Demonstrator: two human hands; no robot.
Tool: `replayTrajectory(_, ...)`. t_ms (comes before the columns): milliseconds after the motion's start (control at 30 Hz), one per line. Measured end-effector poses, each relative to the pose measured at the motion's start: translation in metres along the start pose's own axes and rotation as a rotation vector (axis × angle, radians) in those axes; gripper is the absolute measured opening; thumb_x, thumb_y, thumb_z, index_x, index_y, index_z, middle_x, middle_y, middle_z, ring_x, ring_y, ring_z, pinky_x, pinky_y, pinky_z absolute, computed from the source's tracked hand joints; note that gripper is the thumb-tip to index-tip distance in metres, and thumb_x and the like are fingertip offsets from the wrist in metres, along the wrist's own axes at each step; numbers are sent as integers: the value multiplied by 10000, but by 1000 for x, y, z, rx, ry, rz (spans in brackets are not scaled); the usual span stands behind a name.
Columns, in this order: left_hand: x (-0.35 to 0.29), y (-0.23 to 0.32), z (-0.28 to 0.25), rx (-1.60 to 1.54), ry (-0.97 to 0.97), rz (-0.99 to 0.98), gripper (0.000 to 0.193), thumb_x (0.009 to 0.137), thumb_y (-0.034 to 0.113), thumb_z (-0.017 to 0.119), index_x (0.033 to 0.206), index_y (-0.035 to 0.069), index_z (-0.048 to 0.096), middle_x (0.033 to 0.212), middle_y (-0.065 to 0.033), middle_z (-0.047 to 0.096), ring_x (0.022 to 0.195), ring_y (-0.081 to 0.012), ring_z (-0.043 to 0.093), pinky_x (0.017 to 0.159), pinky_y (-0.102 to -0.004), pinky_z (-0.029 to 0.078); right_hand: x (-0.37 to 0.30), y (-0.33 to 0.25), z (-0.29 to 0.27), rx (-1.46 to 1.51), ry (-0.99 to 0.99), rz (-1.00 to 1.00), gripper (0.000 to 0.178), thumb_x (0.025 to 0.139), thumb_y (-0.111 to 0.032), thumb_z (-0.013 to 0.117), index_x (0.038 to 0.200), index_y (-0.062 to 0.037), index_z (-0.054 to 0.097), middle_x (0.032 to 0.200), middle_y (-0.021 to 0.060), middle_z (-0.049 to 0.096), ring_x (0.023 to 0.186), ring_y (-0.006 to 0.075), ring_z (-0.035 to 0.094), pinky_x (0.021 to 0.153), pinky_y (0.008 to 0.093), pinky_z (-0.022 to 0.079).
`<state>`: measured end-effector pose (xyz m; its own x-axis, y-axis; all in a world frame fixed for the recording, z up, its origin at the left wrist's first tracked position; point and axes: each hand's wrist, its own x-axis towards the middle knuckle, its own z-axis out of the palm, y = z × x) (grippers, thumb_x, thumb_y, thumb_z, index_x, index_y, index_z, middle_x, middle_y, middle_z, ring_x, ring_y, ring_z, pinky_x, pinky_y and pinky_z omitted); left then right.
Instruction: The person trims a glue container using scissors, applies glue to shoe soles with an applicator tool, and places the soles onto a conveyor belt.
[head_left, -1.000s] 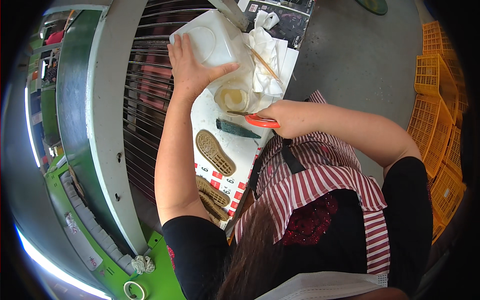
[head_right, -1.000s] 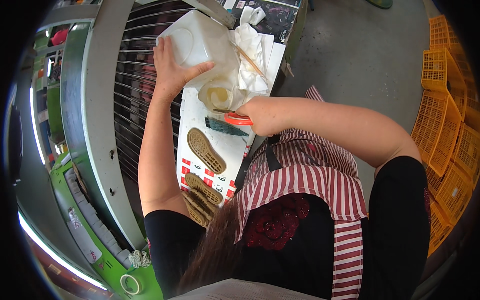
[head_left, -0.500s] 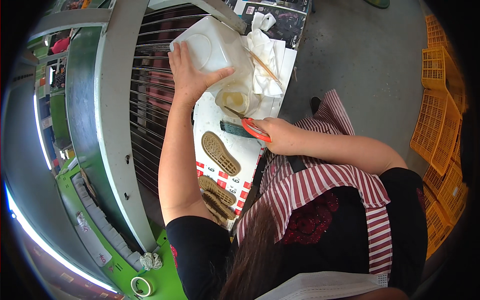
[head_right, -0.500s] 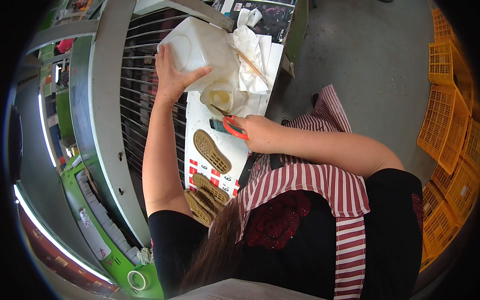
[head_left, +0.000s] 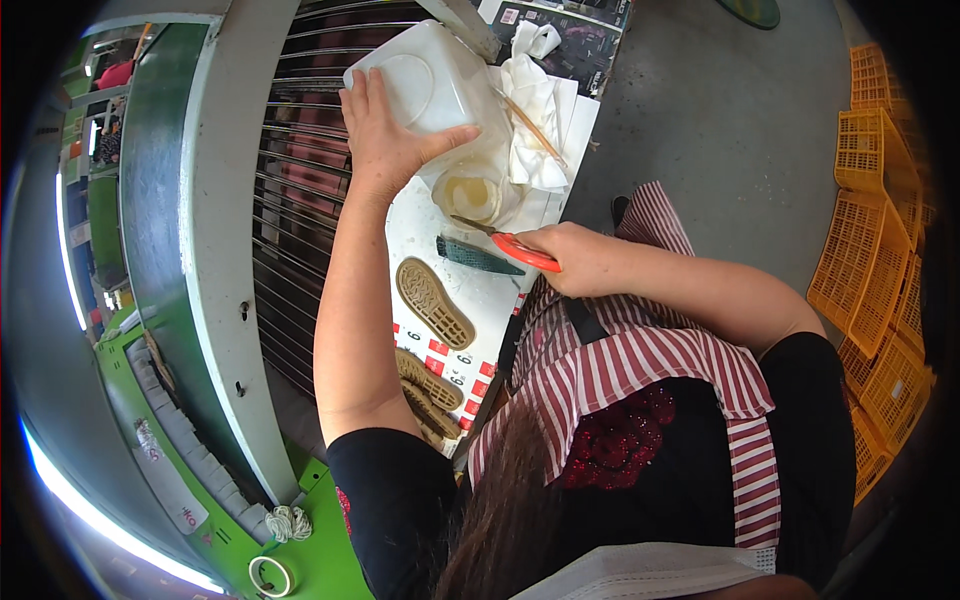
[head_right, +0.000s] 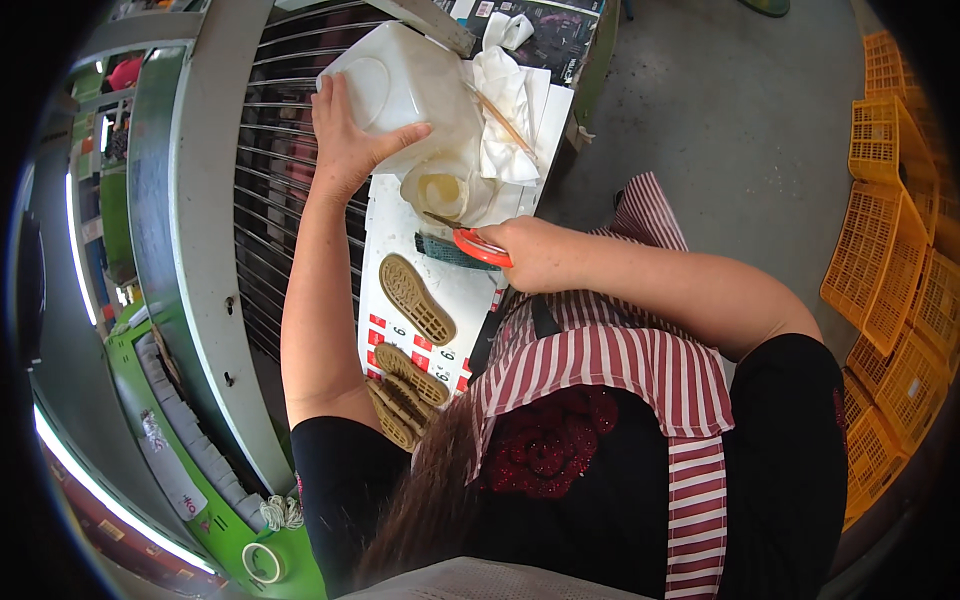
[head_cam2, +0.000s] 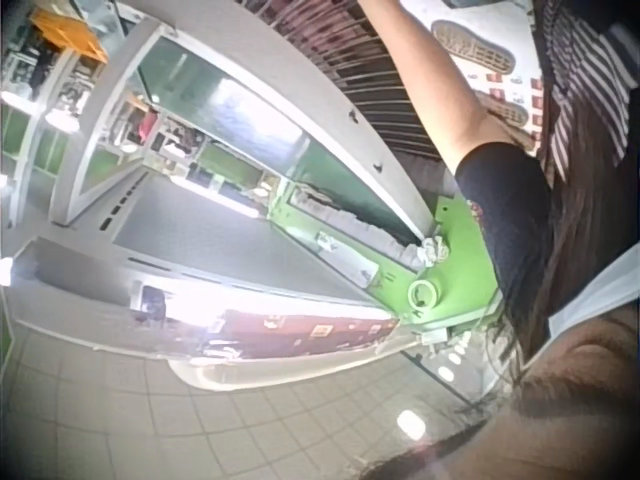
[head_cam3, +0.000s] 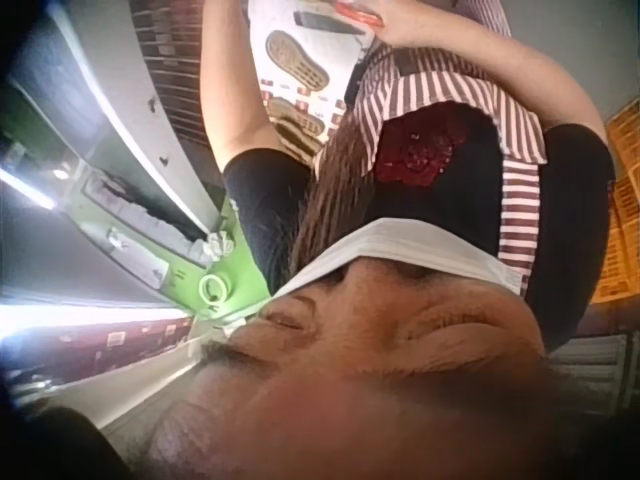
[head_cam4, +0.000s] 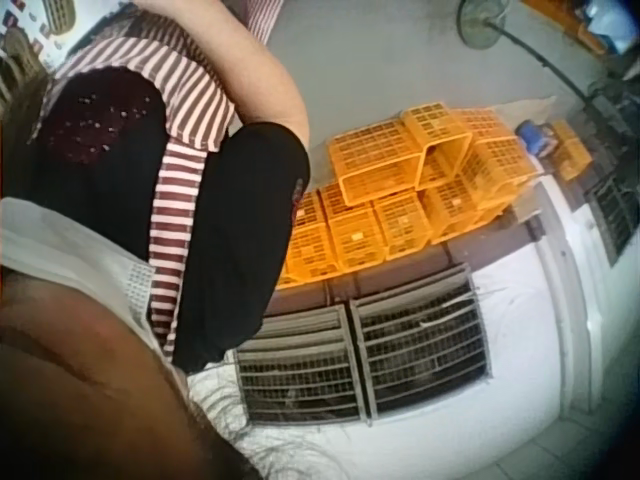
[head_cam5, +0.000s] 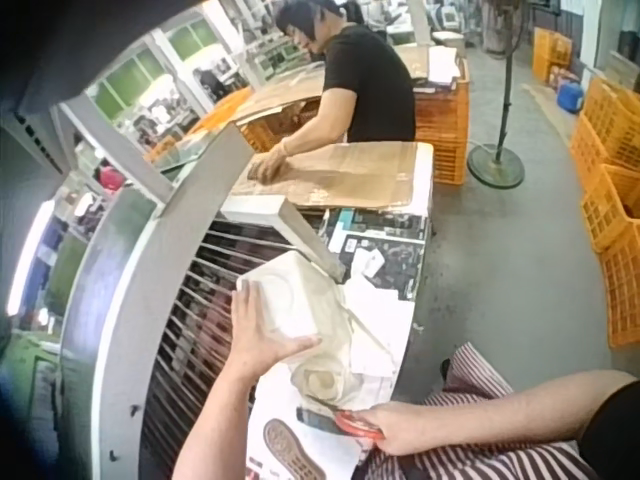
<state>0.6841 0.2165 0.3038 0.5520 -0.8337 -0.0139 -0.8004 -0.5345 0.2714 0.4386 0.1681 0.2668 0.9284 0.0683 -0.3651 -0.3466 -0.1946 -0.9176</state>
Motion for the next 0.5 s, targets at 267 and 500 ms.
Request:
replayTrajectory(267, 3, 3, -1, 9, 1, 7, 1388, 409, 652, 829, 1419, -55, 192, 1495, -257, 140, 1392, -429, 95, 1127, -486, 197, 14, -2, 36, 12, 203, -27, 518, 685, 43, 539, 1199, 76, 483, 884, 297, 606, 889, 433, 600, 766, 450, 484)
replayTrajectory(500, 2, -4, 2, -10, 20, 11, 1381, 408, 651, 830, 1414, -62, 206, 1490, -260, 161, 1392, -420, 113, 1123, -464, 218, 12, -8, 46, 256, 265, 61, 291, 811, 1, 493, 1097, 57, 503, 773, 204, 596, 677, 308, 632, 611, 361, 503)
